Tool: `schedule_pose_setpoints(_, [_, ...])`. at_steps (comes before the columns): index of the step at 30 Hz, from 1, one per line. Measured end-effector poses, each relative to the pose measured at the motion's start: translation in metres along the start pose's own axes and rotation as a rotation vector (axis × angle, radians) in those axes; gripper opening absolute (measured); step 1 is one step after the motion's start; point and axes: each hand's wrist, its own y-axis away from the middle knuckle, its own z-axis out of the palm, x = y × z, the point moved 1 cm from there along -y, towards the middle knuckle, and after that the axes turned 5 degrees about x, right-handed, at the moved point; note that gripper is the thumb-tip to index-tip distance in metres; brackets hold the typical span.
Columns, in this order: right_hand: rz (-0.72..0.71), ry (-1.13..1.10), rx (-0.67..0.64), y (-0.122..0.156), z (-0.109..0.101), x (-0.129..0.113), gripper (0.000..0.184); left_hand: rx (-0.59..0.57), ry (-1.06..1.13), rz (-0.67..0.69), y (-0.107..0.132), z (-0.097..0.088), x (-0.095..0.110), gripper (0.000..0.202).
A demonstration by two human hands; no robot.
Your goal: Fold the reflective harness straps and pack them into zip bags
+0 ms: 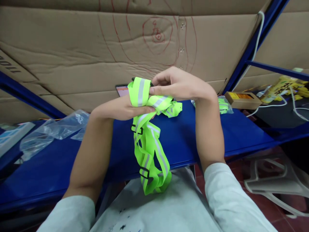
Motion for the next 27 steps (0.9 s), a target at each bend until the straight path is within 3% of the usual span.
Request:
schedule_pose_setpoints(3, [0.021, -0.094, 0.087, -0.005, 0.004, 0.002, 0.028, -0.013, -0.015, -0.014, -0.001, 0.001, -0.005, 0.038])
schedule_pose_setpoints(7, [-0.101, 0.024, 0.48, -0.005, 0.009, -0.004, 0.019, 0.016, 0.092, -0.116, -0.004, 0.003, -0.019, 0.057])
schedule_pose_setpoints(9, [-0.151, 0.132, 0.615, -0.003, 0.011, -0.008, 0.014, 0.032, 0.164, -0.169, -0.006, 0.005, -0.028, 0.068])
schedule_pose_setpoints(12, [-0.178, 0.27, 0.609, -0.002, 0.013, -0.01, 0.012, 0.037, 0.247, -0.206, -0.008, 0.006, -0.039, 0.067])
schedule_pose_setpoints(15, [-0.167, 0.367, 0.611, -0.004, 0.012, -0.007, 0.015, -0.106, 0.308, -0.226, -0.008, 0.004, -0.044, 0.055])
schedule_pose_setpoints(17, [-0.134, 0.4, 0.604, -0.006, 0.012, -0.006, 0.016, -0.125, 0.384, -0.205, -0.007, 0.0, -0.044, 0.056])
schedule_pose_setpoints(22, [-0.165, 0.401, 0.556, -0.007, 0.019, -0.013, 0.012, 0.303, 0.728, -0.092, -0.01, 0.006, -0.037, 0.066])
schedule_pose_setpoints(24, [-0.23, 0.393, 0.569, -0.006, 0.023, -0.017, 0.011, 0.384, 0.809, -0.123, -0.017, 0.019, -0.035, 0.063])
schedule_pose_setpoints(27, [-0.269, 0.403, 0.594, -0.006, 0.025, -0.02, 0.012, 0.398, 0.884, -0.164, -0.029, 0.041, -0.032, 0.057])
